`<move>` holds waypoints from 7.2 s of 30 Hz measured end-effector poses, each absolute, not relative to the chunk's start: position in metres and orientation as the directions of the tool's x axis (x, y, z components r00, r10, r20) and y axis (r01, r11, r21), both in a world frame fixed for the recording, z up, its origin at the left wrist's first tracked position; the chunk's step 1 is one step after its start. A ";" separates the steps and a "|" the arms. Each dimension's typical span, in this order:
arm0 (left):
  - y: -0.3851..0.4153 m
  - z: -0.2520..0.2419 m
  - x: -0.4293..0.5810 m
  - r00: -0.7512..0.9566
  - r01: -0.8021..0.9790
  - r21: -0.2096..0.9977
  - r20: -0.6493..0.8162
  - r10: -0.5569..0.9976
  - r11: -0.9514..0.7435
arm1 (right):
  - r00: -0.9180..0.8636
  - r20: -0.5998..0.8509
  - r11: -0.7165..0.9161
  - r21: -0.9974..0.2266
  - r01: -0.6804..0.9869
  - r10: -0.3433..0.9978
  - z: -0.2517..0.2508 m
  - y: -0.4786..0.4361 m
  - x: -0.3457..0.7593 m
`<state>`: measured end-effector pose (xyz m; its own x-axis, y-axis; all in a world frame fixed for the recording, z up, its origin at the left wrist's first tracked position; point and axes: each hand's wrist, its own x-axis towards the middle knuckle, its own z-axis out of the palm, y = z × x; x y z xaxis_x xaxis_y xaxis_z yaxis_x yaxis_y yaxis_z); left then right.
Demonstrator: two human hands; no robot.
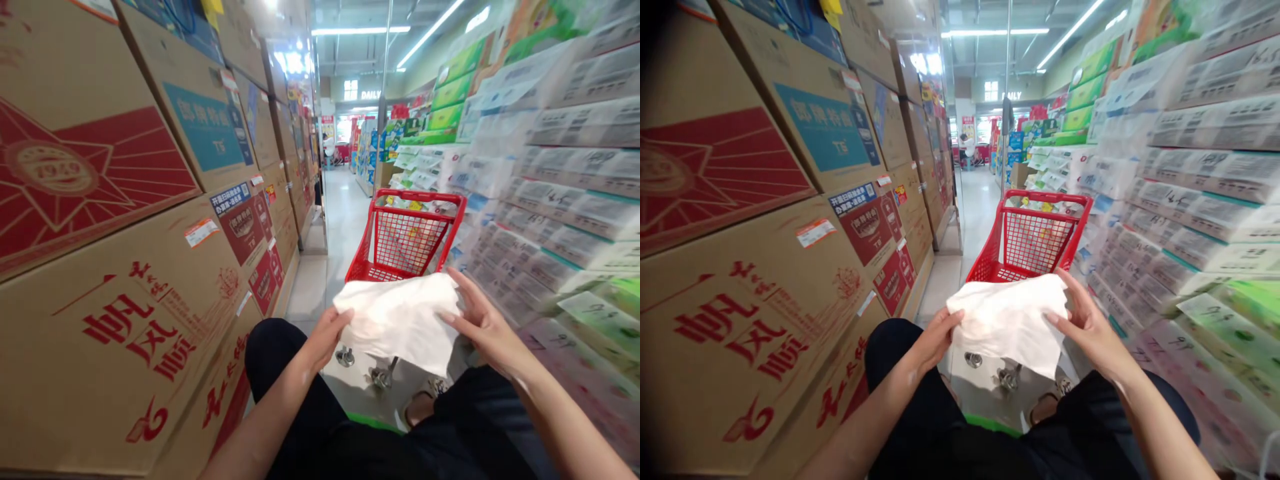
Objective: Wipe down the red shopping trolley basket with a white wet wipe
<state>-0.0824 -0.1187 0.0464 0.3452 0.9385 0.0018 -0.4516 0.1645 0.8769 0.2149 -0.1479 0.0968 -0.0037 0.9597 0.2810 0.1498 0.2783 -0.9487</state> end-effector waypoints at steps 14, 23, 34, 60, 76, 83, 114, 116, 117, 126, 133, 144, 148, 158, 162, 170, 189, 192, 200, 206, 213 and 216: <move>-0.117 0.105 -0.104 -0.093 0.397 0.706 0.666 0.740 -0.586 | -0.220 -0.017 0.038 -0.969 0.244 0.975 0.089 -0.144 0.227; -0.113 0.150 -0.095 0.104 0.326 0.675 0.670 0.735 -0.661 | -0.249 0.130 0.241 -0.835 0.494 0.960 0.074 -0.152 0.204; -0.101 0.214 -0.077 0.723 0.205 0.439 0.534 0.438 -0.875 | -0.412 0.130 0.256 -0.929 0.267 0.902 0.104 -0.151 0.147; -0.095 0.096 -0.065 0.405 -0.061 0.957 0.284 0.869 -0.284 | -0.246 -0.078 -0.167 -0.915 -0.366 0.966 0.119 -0.142 0.165; -0.050 0.091 -0.083 0.468 0.121 0.853 0.402 0.787 -0.508 | 0.140 0.070 0.095 -0.979 -0.181 0.988 0.097 -0.126 0.181; 0.004 0.063 -0.082 0.705 0.312 0.451 0.480 0.523 -0.836 | -0.128 0.660 0.455 -0.352 0.818 0.740 0.046 -0.111 0.200; -0.053 0.016 -0.016 0.629 0.712 -0.015 0.459 0.628 -0.702 | -0.117 0.625 0.126 0.030 0.992 0.771 -0.007 -0.118 0.214; -0.056 0.016 -0.011 0.609 0.724 -0.001 0.472 0.638 -0.690 | -0.135 0.625 0.154 0.024 0.988 0.769 -0.012 -0.112 0.190; -0.057 0.017 -0.009 0.601 0.727 0.004 0.480 0.639 -0.687 | -0.160 0.623 0.183 0.027 0.983 0.766 -0.014 -0.109 0.176; -0.056 0.017 -0.022 0.646 0.675 -0.002 0.485 0.589 -0.738 | -0.316 0.567 0.297 0.128 0.946 0.761 -0.011 -0.093 0.202; -0.058 0.013 -0.007 0.653 0.638 0.034 0.505 0.564 -0.769 | -0.228 0.617 0.243 0.062 0.968 0.753 -0.017 -0.092 0.203; -0.039 0.041 -0.040 0.776 0.530 0.033 0.382 0.501 -0.847 | -0.476 0.504 0.541 0.022 0.841 0.721 0.018 -0.062 0.215; -0.025 0.041 -0.050 0.692 0.641 0.055 0.391 0.607 -0.766 | -0.501 0.457 0.545 0.040 0.837 0.735 0.007 -0.056 0.235; -0.036 0.034 -0.016 0.636 0.671 0.062 0.465 0.616 -0.739 | -0.426 0.515 0.471 0.048 0.881 0.744 -0.006 -0.093 0.181; -0.038 0.022 -0.027 0.682 0.630 0.012 0.470 0.560 -0.777 | -0.490 0.484 0.520 0.083 0.850 0.725 -0.007 -0.091 0.205; -0.039 0.002 -0.040 0.673 0.664 -0.043 0.471 0.571 -0.747 | -0.217 0.571 0.275 -0.016 0.961 0.791 -0.018 -0.085 0.219; 0.000 0.019 -0.007 0.553 0.756 0.011 0.524 0.648 -0.654 | -0.157 0.591 0.236 -0.058 0.970 0.791 -0.014 -0.072 0.161; -0.004 0.021 -0.006 0.549 0.759 0.020 0.518 0.656 -0.650 | -0.220 0.599 0.265 0.012 0.964 0.770 -0.008 -0.075 0.168; -0.012 0.022 0.013 0.627 0.707 -0.020 0.479 0.615 -0.706 | -0.014 0.696 0.123 -0.106 0.987 0.718 -0.012 -0.061 0.202; -0.002 0.038 0.015 0.626 0.704 -0.047 0.513 0.588 -0.709 | -0.022 0.620 0.061 -0.042 0.997 0.784 -0.002 -0.056 0.209; 0.003 0.046 0.002 0.617 0.761 -0.144 0.464 0.636 -0.633 | 0.165 0.643 -0.071 -0.170 0.983 0.748 -0.018 -0.059 0.242; -0.002 0.043 0.013 0.622 0.761 -0.172 0.467 0.629 -0.625 | 0.049 0.645 0.028 -0.108 0.994 0.763 -0.011 -0.051 0.195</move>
